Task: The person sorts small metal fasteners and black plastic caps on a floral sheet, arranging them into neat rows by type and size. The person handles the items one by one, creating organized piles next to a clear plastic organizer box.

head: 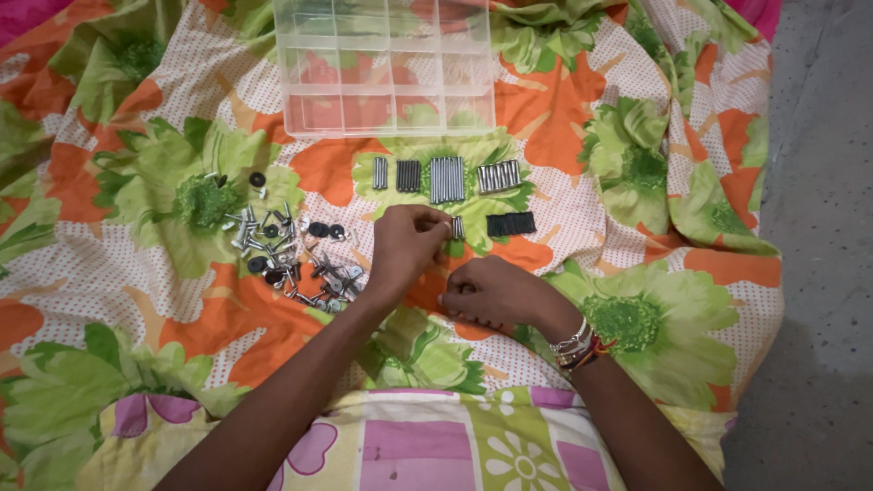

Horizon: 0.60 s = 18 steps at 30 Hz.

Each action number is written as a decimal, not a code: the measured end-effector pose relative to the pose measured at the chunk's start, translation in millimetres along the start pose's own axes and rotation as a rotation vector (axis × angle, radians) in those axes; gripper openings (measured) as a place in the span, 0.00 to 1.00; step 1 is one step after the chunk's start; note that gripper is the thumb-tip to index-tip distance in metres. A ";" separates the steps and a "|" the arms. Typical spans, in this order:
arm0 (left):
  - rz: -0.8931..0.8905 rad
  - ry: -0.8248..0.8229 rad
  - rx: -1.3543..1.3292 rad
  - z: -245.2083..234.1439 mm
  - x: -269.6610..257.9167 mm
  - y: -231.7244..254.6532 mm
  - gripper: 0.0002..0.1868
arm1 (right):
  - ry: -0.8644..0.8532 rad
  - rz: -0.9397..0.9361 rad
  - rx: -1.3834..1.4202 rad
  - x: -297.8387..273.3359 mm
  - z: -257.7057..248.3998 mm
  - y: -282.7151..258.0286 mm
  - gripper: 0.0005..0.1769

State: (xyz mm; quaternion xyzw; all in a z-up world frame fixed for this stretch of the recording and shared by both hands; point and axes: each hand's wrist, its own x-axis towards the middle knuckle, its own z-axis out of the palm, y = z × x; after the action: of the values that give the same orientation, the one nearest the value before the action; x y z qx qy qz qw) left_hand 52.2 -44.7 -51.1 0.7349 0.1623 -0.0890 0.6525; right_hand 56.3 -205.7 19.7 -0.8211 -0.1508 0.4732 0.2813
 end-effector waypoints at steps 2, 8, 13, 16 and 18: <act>-0.003 0.006 0.014 0.0 0.4 0.9 0.10 | 0.000 0.009 0.007 1.0 0.2 -0.1 0.19; -0.021 -0.009 -0.001 -1.9 -1.5 5.2 0.10 | -0.007 0.009 0.037 -0.3 0.0 0.9 0.19; -0.058 -0.059 -0.044 -3.7 -3.2 6.5 0.10 | -0.003 0.006 0.030 -0.6 0.3 0.6 0.19; -0.050 -0.043 -0.030 -2.0 -1.1 5.5 0.10 | -0.001 -0.010 0.027 -0.6 -0.8 0.5 0.18; -0.044 -0.038 -0.020 -2.3 -0.1 3.3 0.09 | 0.003 -0.005 0.024 -0.9 -0.5 0.1 0.17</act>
State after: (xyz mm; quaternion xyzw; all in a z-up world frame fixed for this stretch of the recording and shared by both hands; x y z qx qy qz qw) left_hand 53.1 -42.8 -47.8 0.7228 0.1668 -0.1155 0.6606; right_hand 56.3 -206.4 20.4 -0.8180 -0.1468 0.4728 0.2927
